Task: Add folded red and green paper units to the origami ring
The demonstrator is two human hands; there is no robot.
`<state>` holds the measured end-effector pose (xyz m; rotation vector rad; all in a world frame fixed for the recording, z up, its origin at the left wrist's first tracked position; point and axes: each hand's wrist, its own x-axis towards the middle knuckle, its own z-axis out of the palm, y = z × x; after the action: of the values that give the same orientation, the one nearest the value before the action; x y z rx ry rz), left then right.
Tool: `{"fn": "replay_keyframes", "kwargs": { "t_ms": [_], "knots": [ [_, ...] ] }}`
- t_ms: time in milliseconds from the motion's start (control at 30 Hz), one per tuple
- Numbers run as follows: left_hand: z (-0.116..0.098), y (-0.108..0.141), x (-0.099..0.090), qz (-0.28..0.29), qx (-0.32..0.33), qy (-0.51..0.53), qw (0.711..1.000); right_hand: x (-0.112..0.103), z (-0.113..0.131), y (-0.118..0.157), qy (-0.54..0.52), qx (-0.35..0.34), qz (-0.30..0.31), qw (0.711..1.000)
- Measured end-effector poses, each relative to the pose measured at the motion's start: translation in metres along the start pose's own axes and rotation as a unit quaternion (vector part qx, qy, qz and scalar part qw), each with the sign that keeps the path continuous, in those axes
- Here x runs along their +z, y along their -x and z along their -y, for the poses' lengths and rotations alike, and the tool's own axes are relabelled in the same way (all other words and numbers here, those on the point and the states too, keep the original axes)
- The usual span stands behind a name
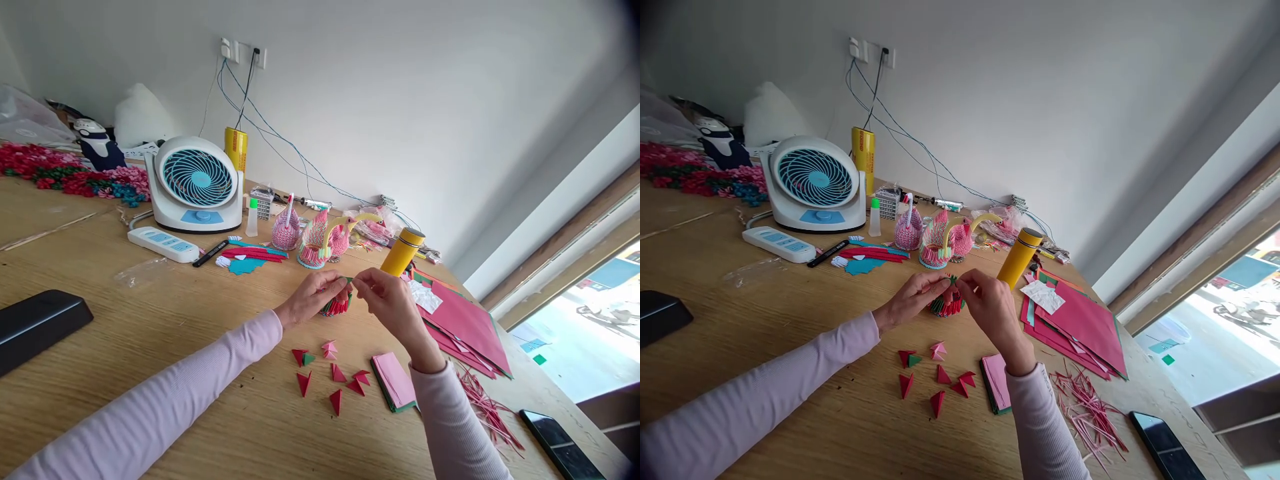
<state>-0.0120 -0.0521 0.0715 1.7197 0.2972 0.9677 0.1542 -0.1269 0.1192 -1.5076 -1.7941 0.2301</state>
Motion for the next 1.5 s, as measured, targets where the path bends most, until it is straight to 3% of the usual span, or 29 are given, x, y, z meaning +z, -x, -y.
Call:
{"fn": "replay_keyframes", "kwargs": {
  "t_ms": [67,200,400,767,1000,1133,1333,1500],
  "knots": [
    [-0.003,-0.002,0.001,-0.002,-0.018,0.085,0.996,0.001,-0.001,-0.001,-0.118,0.024,-0.008,0.993],
    [-0.008,-0.004,0.006,0.011,-0.028,0.229,0.973,0.006,0.002,-0.002,-0.309,0.048,0.014,0.95],
    [-0.013,-0.003,0.013,0.05,-0.014,0.264,0.963,0.018,0.011,0.0,-0.434,0.072,0.01,0.898],
    [-0.013,-0.003,0.02,-0.025,-0.016,0.185,0.982,0.034,0.022,0.002,-0.442,0.072,-0.097,0.889],
    [-0.019,0.0,0.027,-0.03,-0.026,0.206,0.978,0.041,0.03,0.004,-0.455,0.068,-0.119,0.88],
    [-0.021,0.0,0.03,-0.031,-0.039,0.19,0.981,0.042,0.031,0.005,-0.457,0.061,-0.163,0.872],
    [-0.028,-0.001,0.03,-0.027,-0.072,0.186,0.98,0.042,0.029,0.006,-0.525,0.11,-0.118,0.836],
    [-0.025,-0.001,0.03,-0.063,-0.057,0.165,0.983,0.047,0.031,0.007,-0.507,0.109,-0.131,0.845]
  ]
}}
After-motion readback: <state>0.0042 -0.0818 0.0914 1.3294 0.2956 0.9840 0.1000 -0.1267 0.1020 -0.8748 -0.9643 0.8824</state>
